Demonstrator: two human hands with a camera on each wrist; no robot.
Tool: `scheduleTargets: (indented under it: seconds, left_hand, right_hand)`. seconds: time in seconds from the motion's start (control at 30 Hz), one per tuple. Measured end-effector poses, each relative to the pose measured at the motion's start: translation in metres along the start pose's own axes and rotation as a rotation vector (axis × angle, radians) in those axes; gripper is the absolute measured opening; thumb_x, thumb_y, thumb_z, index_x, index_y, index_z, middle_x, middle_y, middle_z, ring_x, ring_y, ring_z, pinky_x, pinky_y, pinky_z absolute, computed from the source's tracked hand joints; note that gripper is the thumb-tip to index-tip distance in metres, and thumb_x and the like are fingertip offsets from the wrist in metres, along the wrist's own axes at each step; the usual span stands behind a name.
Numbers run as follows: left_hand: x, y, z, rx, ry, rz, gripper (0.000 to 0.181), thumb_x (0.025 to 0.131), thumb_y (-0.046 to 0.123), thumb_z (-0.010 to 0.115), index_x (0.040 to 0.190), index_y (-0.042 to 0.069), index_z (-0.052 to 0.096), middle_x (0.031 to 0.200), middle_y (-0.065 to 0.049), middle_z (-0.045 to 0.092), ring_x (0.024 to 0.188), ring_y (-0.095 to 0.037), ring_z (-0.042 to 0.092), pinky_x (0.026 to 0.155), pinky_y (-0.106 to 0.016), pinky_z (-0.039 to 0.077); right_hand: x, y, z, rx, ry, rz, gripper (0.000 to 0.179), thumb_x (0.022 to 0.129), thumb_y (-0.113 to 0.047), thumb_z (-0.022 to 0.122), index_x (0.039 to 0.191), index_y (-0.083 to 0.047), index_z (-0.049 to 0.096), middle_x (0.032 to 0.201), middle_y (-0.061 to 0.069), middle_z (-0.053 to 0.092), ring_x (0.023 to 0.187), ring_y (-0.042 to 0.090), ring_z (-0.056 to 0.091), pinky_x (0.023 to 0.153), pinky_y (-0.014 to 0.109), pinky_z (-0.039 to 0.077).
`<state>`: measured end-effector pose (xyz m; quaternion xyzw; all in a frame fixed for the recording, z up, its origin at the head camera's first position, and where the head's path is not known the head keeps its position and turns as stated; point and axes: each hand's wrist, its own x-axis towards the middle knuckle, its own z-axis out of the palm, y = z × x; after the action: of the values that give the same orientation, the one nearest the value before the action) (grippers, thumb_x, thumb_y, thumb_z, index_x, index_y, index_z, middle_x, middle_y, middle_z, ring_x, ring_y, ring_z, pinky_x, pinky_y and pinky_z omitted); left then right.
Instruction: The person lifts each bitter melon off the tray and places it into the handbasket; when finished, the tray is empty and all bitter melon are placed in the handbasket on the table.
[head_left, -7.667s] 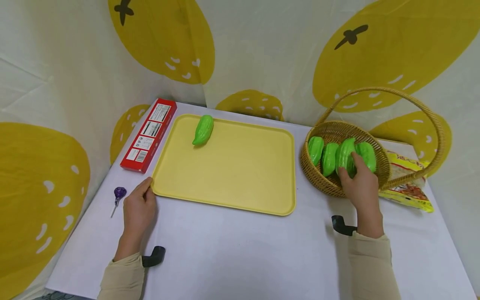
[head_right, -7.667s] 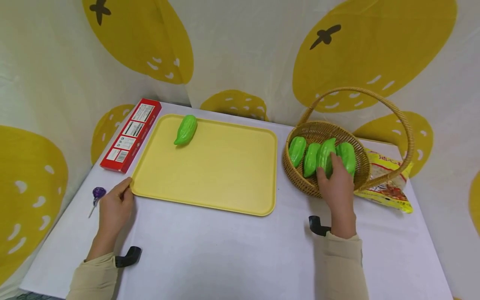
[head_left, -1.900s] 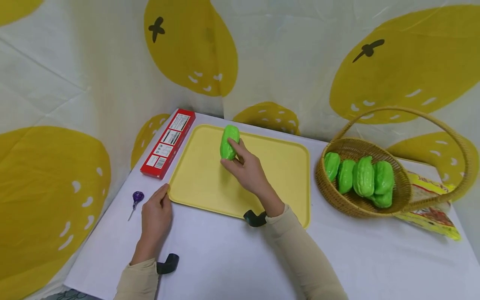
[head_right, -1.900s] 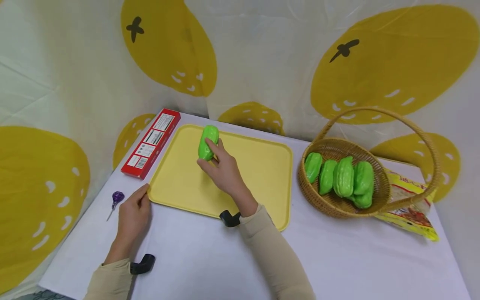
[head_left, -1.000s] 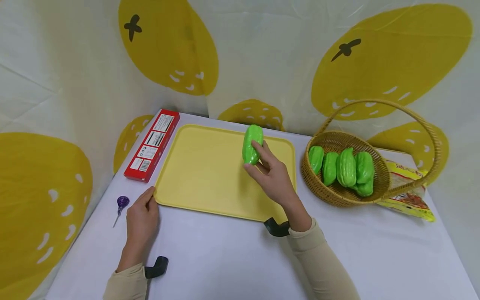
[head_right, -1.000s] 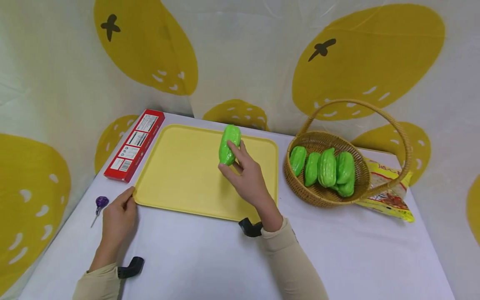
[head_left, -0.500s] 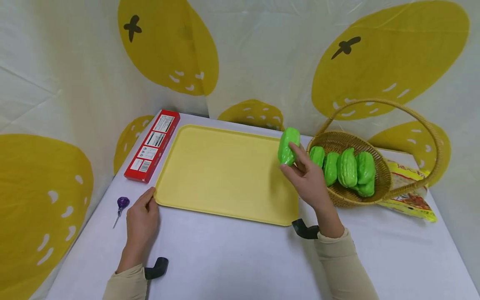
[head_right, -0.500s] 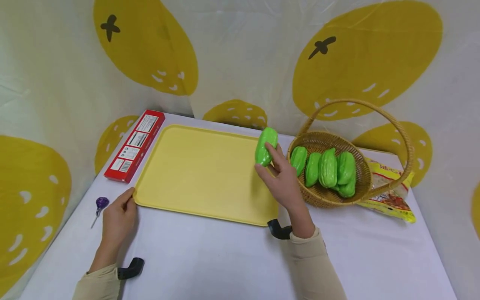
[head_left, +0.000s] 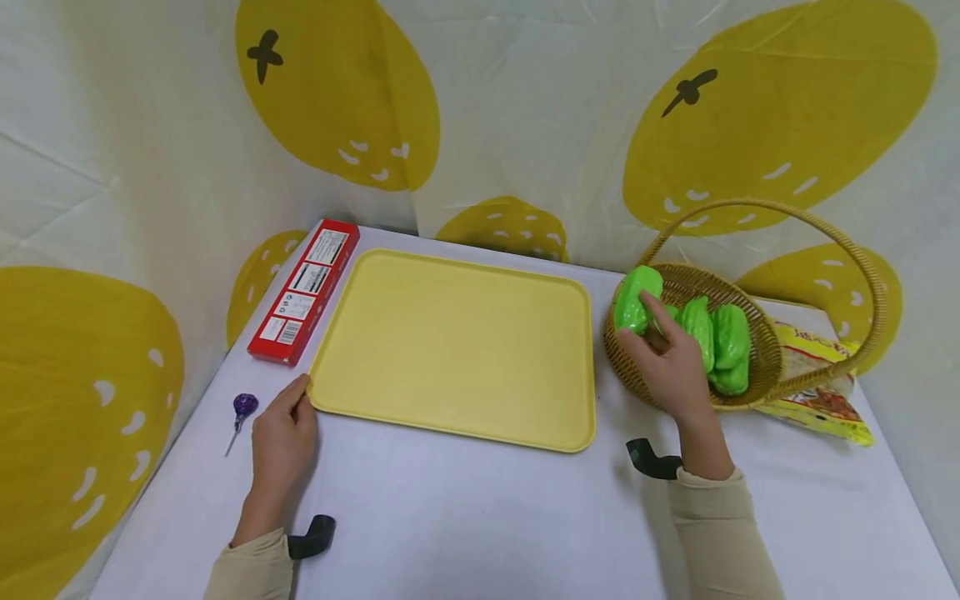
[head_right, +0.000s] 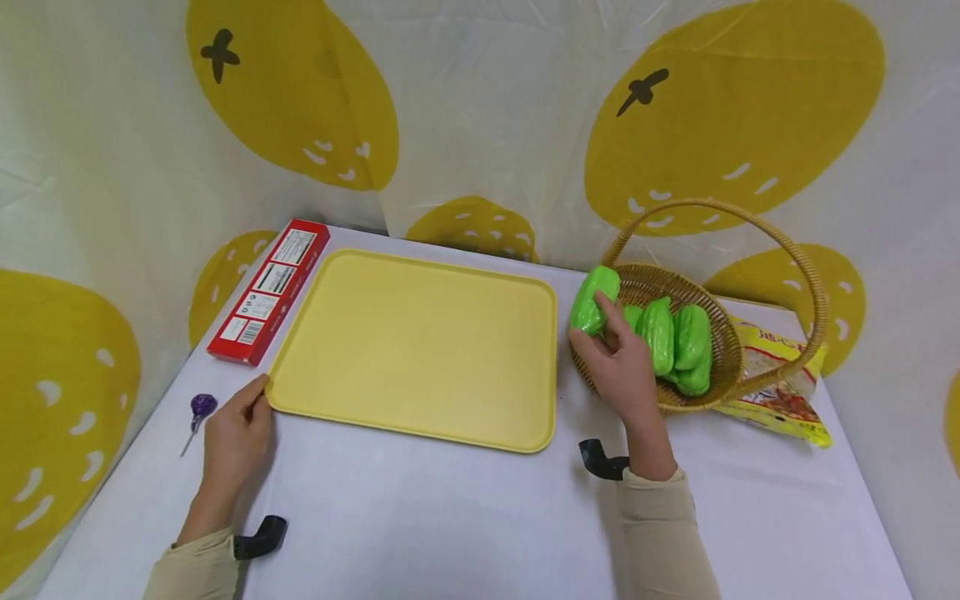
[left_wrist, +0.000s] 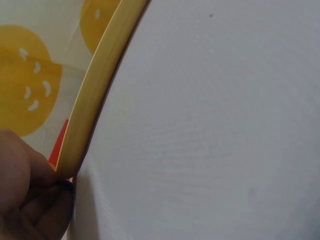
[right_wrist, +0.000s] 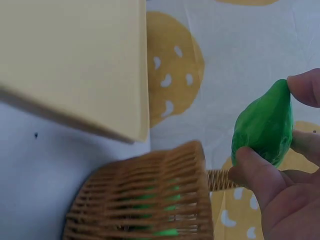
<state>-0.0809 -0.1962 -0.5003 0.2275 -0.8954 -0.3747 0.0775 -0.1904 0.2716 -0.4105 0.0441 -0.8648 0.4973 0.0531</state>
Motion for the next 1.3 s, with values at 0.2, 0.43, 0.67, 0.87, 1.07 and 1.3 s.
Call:
scheduleTargets:
  seconds: [0.2,0.43,0.67,0.87,1.07,1.3]
  left_hand:
    - [0.001,0.0,0.001,-0.003,-0.007,-0.01,0.045,0.107,0.011,0.048,0.151,0.006,0.047,0.153,-0.016,0.053,0.143,-0.036,0.05,0.111,-0.053,0.048]
    - [0.002,-0.002,0.001,0.003,-0.004,-0.01,0.044,0.107,0.011,0.049,0.151,0.006,0.048,0.153,-0.016,0.053,0.143,-0.036,0.05,0.112,-0.053,0.048]
    - [0.002,-0.005,0.0,-0.006,-0.003,0.0,0.044,0.107,0.011,0.049,0.15,0.005,0.049,0.153,-0.016,0.053,0.143,-0.036,0.051,0.112,-0.052,0.048]
    - [0.003,-0.005,-0.001,-0.007,0.003,0.014,0.044,0.106,0.01,0.049,0.15,0.005,0.049,0.153,-0.016,0.053,0.143,-0.035,0.051,0.112,-0.052,0.048]
    - [0.005,-0.004,-0.002,0.012,0.003,0.026,0.044,0.106,0.01,0.05,0.15,0.004,0.049,0.152,-0.017,0.054,0.142,-0.036,0.051,0.111,-0.052,0.049]
    - [0.011,0.008,-0.013,0.09,0.002,0.07,0.043,0.105,0.011,0.052,0.147,0.0,0.052,0.148,-0.022,0.057,0.139,-0.041,0.053,0.109,-0.055,0.05]
  right_hand:
    - [0.004,0.008,-0.014,-0.061,-0.03,0.051,0.07,0.099,-0.028,0.066,0.161,-0.021,0.034,0.161,0.022,0.036,0.138,0.042,0.048,0.081,-0.002,0.045]
    - [0.011,0.025,-0.024,-0.127,-0.061,0.067,0.069,0.1,-0.033,0.066,0.16,-0.02,0.036,0.123,0.03,0.063,0.075,-0.009,0.051,0.057,0.01,0.043]
    - [0.016,0.037,-0.027,-0.165,-0.131,0.161,0.072,0.1,-0.04,0.063,0.162,-0.021,0.03,0.164,0.019,0.034,0.129,0.025,0.054,0.087,0.017,0.051]
    - [0.018,0.038,-0.027,-0.147,-0.147,0.192,0.074,0.101,-0.039,0.062,0.163,-0.02,0.025,0.167,0.022,0.025,0.15,0.046,0.032,0.116,0.065,0.038]
    - [0.016,0.036,-0.027,-0.197,-0.131,0.173,0.073,0.102,-0.036,0.061,0.163,-0.016,0.025,0.166,0.029,0.021,0.152,0.052,0.023,0.118,0.072,0.029]
    - [0.013,0.031,-0.023,-0.332,-0.125,0.126,0.073,0.103,-0.038,0.056,0.163,-0.011,0.024,0.165,0.035,0.005,0.147,0.063,0.02,0.114,0.078,0.027]
